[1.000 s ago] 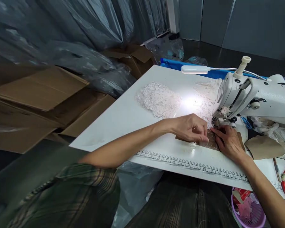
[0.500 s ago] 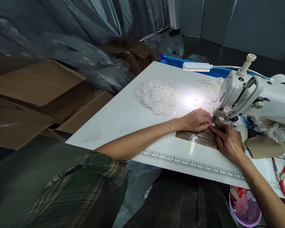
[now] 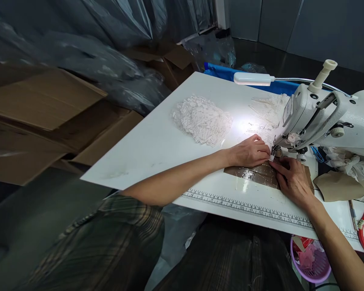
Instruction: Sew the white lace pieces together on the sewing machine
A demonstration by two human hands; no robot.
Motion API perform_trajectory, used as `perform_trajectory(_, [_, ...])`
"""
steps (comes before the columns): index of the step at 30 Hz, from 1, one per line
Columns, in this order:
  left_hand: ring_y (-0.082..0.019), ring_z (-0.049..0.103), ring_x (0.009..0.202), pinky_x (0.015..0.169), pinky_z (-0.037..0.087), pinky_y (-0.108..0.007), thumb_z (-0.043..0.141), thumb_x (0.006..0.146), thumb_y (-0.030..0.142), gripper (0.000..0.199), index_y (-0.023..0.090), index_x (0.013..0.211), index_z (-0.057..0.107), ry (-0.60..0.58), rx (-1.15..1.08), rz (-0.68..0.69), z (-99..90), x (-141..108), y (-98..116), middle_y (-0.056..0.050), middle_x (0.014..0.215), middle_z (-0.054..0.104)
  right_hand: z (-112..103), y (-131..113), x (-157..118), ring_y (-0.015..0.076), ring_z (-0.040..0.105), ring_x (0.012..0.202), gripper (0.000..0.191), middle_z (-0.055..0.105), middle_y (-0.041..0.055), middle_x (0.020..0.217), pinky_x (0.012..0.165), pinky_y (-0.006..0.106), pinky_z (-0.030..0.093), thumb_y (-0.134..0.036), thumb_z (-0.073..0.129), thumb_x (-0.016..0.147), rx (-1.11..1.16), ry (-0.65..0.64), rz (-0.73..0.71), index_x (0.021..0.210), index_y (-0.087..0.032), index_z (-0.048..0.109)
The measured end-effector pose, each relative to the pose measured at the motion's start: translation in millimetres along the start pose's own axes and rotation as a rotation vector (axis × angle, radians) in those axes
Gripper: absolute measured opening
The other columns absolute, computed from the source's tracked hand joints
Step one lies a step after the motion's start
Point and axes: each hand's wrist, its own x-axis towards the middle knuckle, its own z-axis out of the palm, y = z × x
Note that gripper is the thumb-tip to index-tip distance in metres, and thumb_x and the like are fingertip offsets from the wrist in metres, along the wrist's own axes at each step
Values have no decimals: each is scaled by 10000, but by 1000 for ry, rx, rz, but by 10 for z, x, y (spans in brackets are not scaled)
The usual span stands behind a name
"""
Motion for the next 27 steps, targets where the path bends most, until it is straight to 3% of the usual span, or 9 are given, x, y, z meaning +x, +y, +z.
perform_trajectory(5, [-153,656,846,846,437,-359,452,1030,237,270,199,961,710,33,14,-12,10,4,26,-54,1014,753,-251,99,186,239,620,968,365,684,91,1126,831,384,524,-195,508,881,238,-155,32,1137,-271,756])
perform_trajectory(8, [-149,648,827,861,451,-368,440,1040,253,294,194,939,710,55,33,-37,20,10,51,-53,977,750,-342,185,315,202,653,828,343,736,41,915,739,323,528,-208,470,870,437,-234,158,1035,-236,769])
perform_trajectory(10, [-143,644,822,881,457,-377,445,1038,250,293,197,928,712,32,38,-41,23,13,61,-47,957,747,-316,217,343,207,656,777,322,731,31,791,704,317,521,-230,466,855,479,-170,300,958,-213,770])
perform_trajectory(12, [-141,645,824,904,462,-388,451,1034,239,291,194,918,714,11,38,-30,25,13,64,-46,950,744,-242,221,319,214,664,778,318,737,37,785,712,326,524,-245,465,844,476,-72,378,944,-202,763])
perform_trajectory(15, [-142,652,843,917,471,-388,460,1029,224,280,187,923,717,7,26,-21,22,6,59,-54,954,743,-134,195,238,221,678,864,334,755,58,939,804,356,538,-244,465,854,457,-7,314,1025,-204,749])
perform_trajectory(18, [-141,660,864,934,469,-380,444,1033,208,286,184,938,713,23,33,-12,17,-3,57,-60,970,743,-91,169,181,228,670,965,350,732,77,1078,871,380,538,-241,476,887,387,-26,213,1118,-236,739])
perform_trajectory(27, [-134,653,838,981,435,-387,421,1039,190,308,163,913,701,80,56,50,41,-20,55,-64,974,738,-92,140,165,227,623,948,349,676,83,1091,735,341,546,-231,524,922,73,-56,24,1176,-319,747])
